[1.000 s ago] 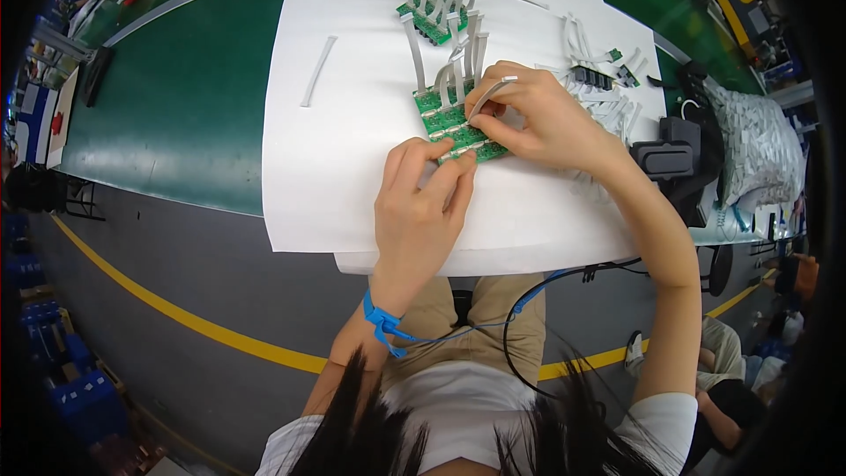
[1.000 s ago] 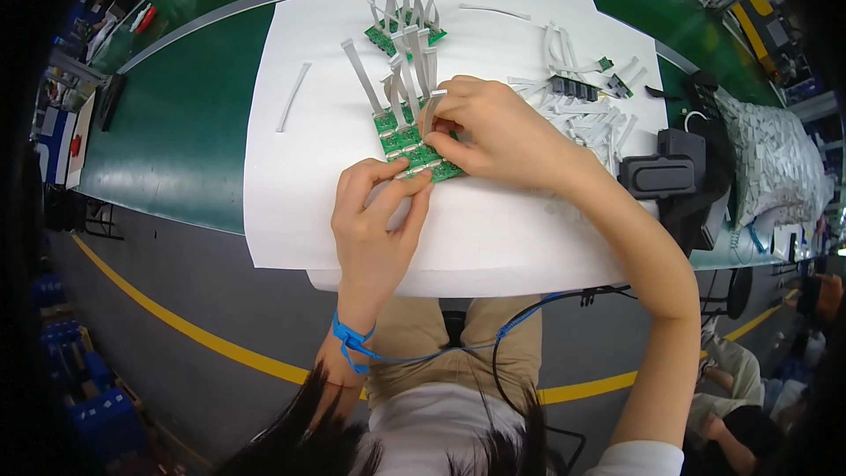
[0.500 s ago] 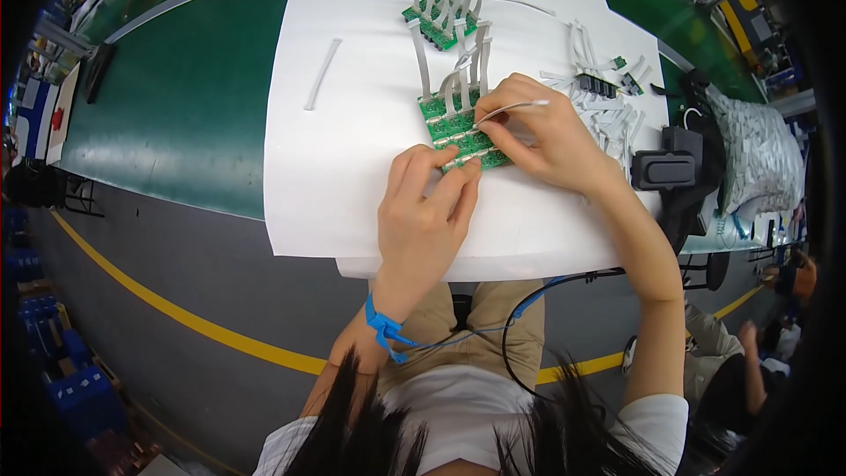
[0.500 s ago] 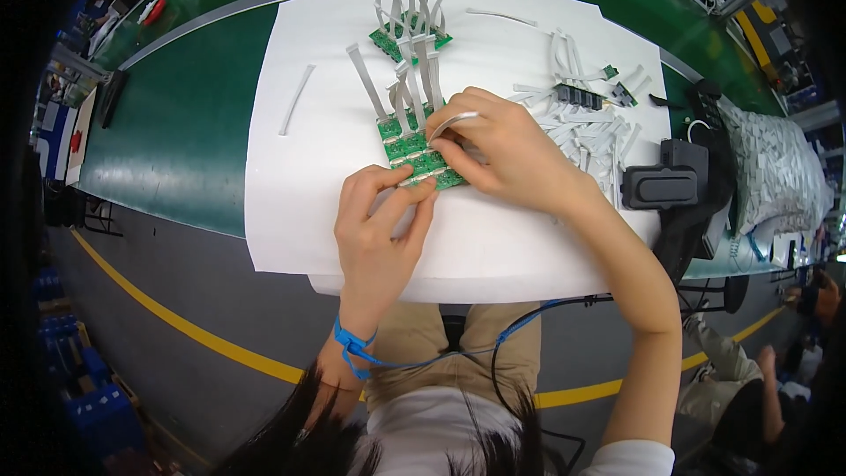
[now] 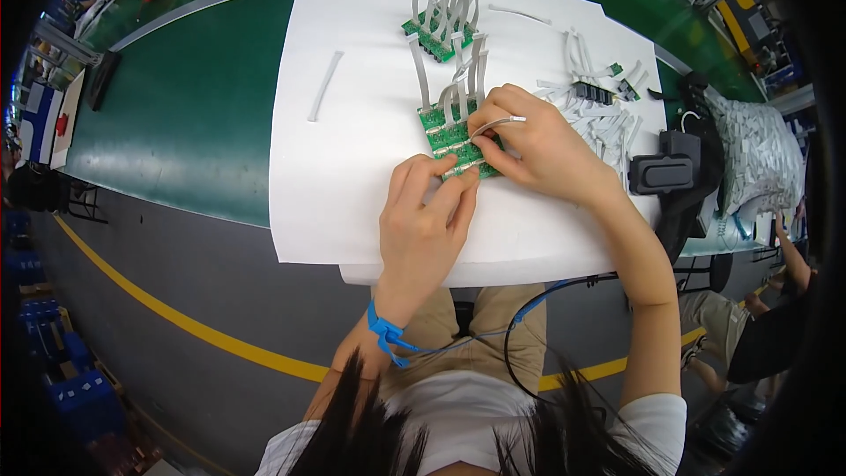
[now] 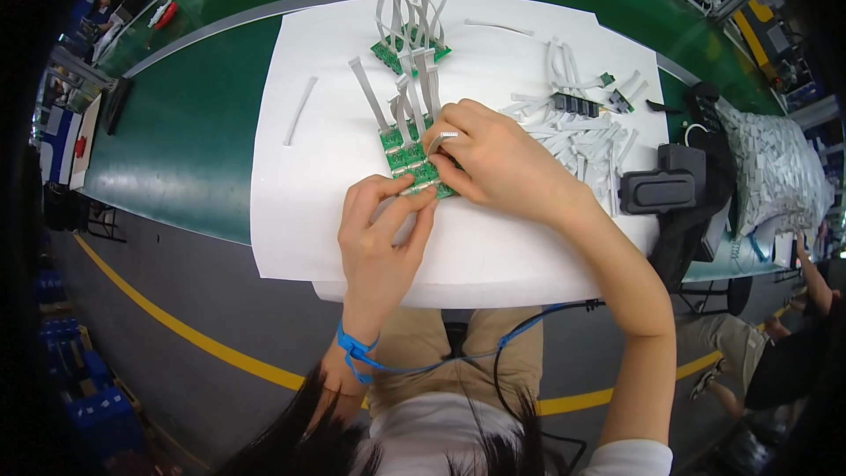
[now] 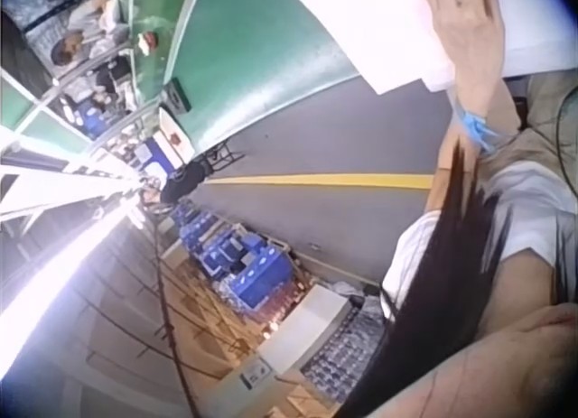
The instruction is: Assembling ribbon cables onto a printed circuit board at an industrial workstation.
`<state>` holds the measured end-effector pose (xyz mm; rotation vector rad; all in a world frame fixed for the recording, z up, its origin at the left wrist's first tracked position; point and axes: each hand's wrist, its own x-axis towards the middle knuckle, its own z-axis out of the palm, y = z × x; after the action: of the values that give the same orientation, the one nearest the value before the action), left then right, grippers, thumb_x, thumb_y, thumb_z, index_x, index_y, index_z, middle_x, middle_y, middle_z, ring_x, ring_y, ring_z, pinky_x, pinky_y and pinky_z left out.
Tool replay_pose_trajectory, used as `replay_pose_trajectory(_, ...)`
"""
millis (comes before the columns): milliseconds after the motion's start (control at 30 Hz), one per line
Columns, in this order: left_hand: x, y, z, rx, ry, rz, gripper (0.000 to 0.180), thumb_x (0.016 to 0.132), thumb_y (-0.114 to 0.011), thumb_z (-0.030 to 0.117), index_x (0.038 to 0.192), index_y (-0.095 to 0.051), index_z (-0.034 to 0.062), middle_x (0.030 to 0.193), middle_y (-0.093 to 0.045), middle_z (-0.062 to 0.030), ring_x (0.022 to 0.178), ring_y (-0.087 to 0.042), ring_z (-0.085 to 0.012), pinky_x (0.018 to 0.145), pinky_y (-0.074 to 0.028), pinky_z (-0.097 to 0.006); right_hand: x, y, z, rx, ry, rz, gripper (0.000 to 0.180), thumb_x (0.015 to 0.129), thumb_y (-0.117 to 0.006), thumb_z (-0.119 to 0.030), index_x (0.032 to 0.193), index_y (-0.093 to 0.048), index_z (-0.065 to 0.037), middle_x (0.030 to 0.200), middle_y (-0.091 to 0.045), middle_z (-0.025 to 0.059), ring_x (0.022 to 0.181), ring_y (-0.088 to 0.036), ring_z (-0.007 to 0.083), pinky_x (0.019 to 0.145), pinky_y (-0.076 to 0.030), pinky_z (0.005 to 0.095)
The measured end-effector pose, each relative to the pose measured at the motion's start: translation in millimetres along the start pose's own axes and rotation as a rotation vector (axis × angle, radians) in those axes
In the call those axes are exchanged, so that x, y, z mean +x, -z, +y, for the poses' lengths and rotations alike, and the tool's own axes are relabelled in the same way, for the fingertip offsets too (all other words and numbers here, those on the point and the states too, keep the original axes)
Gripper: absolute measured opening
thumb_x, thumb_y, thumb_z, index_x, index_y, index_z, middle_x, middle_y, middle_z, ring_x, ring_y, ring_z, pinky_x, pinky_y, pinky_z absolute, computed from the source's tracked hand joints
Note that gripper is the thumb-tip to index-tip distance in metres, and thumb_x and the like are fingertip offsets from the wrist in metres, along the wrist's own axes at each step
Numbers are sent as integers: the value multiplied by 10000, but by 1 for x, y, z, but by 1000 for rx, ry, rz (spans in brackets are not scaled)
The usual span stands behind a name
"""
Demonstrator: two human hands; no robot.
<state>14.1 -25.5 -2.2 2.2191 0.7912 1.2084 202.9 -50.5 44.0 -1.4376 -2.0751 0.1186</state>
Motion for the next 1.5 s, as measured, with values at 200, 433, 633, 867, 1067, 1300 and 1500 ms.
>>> replay_pose_trajectory(200,0,0,-1,23,-24,6,194,761,-783,8,937,-736,77,1013,-643,-67,952,-608,-269,754,-524,-366,1,1,0,-27,23,-3,169,810,-699,6,952,-613,-21,875,-590,108,801,-605,291,681,-515,383)
replay_pose_trajectory(433,2,3,1,-44,16,1,180,789,-762,27,960,-727,73,987,-645,-69,928,-609,-254,775,-518,-363,-11,-8,5,368,-183,90,148,810,-718,14,951,-690,-18,905,-614,75,830,-622,242,693,-521,345)
replay_pose_trajectory(633,16,11,8,-130,175,8,154,839,-734,26,993,-734,35,914,-671,-77,887,-624,-238,774,-519,-333,-13,3,10,365,-69,178,180,747,-769,42,895,-777,-58,936,-622,35,841,-604,139,713,-507,268)
replay_pose_trajectory(867,20,9,7,-474,265,-7,120,880,-711,20,994,-744,1,885,-717,-100,766,-659,-161,695,-518,-276,-13,3,1,644,-165,180,219,745,-783,28,932,-799,-84,885,-639,37,822,-613,139,708,-502,265)
replay_pose_trajectory(1067,21,8,7,-642,378,-19,135,864,-741,27,991,-736,-19,859,-716,-81,768,-653,-123,714,-514,-252,-13,0,3,777,-217,153,156,803,-761,0,949,-780,-49,934,-698,66,859,-644,142,763,-507,269)
replay_pose_trajectory(1300,22,7,6,-608,346,7,137,844,-752,20,978,-735,-7,866,-717,-69,774,-650,-119,717,-512,-250,-15,-3,2,972,-344,89,136,873,-739,-53,994,-751,8,991,-722,80,884,-640,126,797,-499,275)
replay_pose_trajectory(1500,21,2,5,-434,283,35,150,823,-760,22,972,-741,19,850,-706,-79,769,-650,-150,705,-513,-272,-16,-3,5,866,-414,69,112,856,-719,15,964,-745,3,981,-707,91,872,-636,158,793,-505,302)
